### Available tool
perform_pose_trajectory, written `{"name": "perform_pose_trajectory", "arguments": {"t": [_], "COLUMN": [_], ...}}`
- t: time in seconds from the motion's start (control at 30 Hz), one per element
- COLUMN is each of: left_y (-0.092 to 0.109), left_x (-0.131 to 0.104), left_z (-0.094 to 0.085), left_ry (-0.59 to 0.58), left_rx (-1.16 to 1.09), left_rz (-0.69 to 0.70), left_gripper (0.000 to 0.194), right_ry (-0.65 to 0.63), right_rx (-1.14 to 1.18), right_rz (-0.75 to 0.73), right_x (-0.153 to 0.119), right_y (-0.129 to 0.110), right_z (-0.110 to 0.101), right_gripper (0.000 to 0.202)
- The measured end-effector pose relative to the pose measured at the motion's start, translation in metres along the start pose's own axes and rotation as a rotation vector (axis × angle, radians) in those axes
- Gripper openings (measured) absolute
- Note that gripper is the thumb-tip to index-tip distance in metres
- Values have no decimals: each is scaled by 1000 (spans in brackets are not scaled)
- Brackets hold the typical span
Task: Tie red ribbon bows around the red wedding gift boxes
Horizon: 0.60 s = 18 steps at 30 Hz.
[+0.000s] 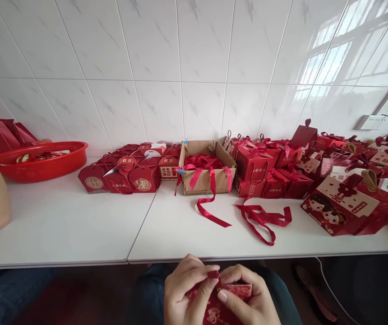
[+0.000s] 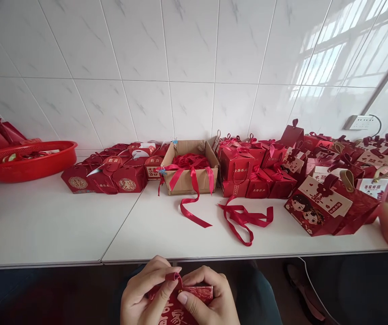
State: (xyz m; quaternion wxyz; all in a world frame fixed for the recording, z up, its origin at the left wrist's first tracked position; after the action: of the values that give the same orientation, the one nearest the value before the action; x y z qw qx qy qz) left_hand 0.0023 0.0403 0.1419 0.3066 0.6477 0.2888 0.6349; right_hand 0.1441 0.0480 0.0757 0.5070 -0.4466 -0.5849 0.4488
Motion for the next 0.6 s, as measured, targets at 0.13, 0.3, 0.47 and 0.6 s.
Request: {"name": "perform_pose_trajectory", "arguments": {"t": [0.13, 0.3, 0.47, 0.6], "left_y": [3, -4, -14, -45], "left_x": [1, 0, -1, -3], "left_z": [3, 4, -20, -25], "left_ry": [-34, -75, 81, 131], "left_rx": [42, 67, 241, 563], "left_rz": [7, -62, -36, -155], "left_gripper": [19, 10, 22, 19], "right_ry": [24, 68, 338, 777], "right_rx": [-3, 15, 140, 69], "right_rz": [-33, -17, 94, -37], "right_x": [-1, -2, -21, -38], "right_y": [-2, -7, -17, -55], "right_z": [-3, -9, -66, -162], "right_gripper": [19, 23, 28, 20]}}
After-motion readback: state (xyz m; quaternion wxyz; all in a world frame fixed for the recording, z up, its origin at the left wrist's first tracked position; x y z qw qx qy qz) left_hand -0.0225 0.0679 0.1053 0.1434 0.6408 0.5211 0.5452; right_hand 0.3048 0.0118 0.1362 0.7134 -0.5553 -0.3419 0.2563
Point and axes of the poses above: each hand's wrist, its own x-axis towards the middle knuckle, its own z-axis out of the palm, y = z × x, the point moved 10 cm from there along x, towards the middle knuckle, and after that the axes turned 6 degrees about -x, right-handed, at the moved point
